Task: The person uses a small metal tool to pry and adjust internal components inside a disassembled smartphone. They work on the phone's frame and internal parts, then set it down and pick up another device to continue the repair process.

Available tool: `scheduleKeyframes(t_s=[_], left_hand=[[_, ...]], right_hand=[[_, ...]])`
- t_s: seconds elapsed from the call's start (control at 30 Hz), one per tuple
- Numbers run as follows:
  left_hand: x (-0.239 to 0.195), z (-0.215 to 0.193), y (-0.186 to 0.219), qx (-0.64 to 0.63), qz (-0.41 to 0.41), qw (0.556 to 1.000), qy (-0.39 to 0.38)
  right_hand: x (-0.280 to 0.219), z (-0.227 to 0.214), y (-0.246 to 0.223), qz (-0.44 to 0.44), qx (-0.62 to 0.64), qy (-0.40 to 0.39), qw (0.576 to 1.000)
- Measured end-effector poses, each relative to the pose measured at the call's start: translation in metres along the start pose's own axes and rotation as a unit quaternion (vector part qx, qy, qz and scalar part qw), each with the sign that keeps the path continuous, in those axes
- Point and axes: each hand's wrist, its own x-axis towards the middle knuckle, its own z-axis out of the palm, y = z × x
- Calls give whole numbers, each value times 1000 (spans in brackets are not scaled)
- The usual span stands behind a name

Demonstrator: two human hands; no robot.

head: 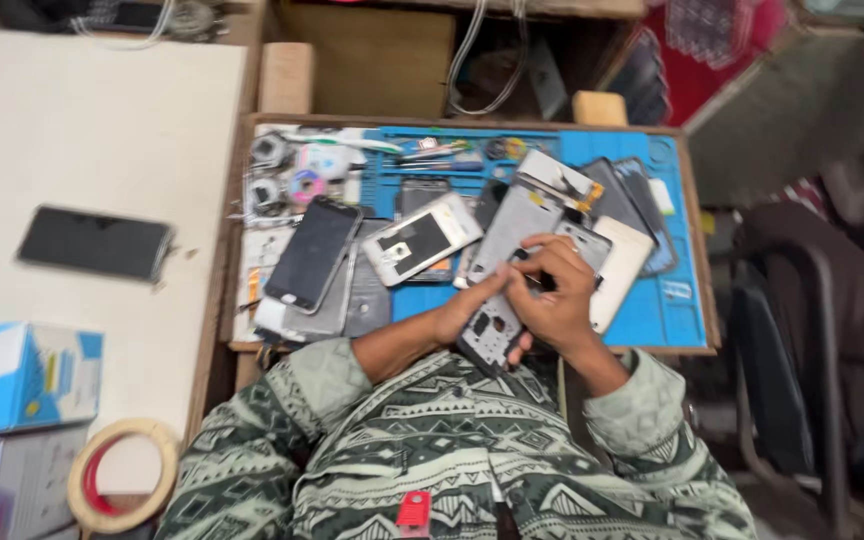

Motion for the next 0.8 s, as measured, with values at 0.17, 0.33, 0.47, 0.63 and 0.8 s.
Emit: scheduleKeyframes(t_s=[0.17, 0.33, 0.47, 0.63, 0.8], left_hand=[[1, 3, 0, 62, 15, 998, -13], [2, -2, -3, 74, 26, 996, -41], [2, -4, -5, 53, 7, 998, -25], [-2, -2, -3, 63, 18, 997, -46], [-6, 1, -1, 61, 9, 997, -42]], right_hand=[[-4, 1, 4, 85, 35, -4, 996], [-6, 3, 6, 45, 11, 2, 999], [-9, 5, -2, -11, -25, -3, 1000], [-8, 6, -10, -41, -3, -16, 999], [-9, 6, -11, -43, -1, -22, 999]])
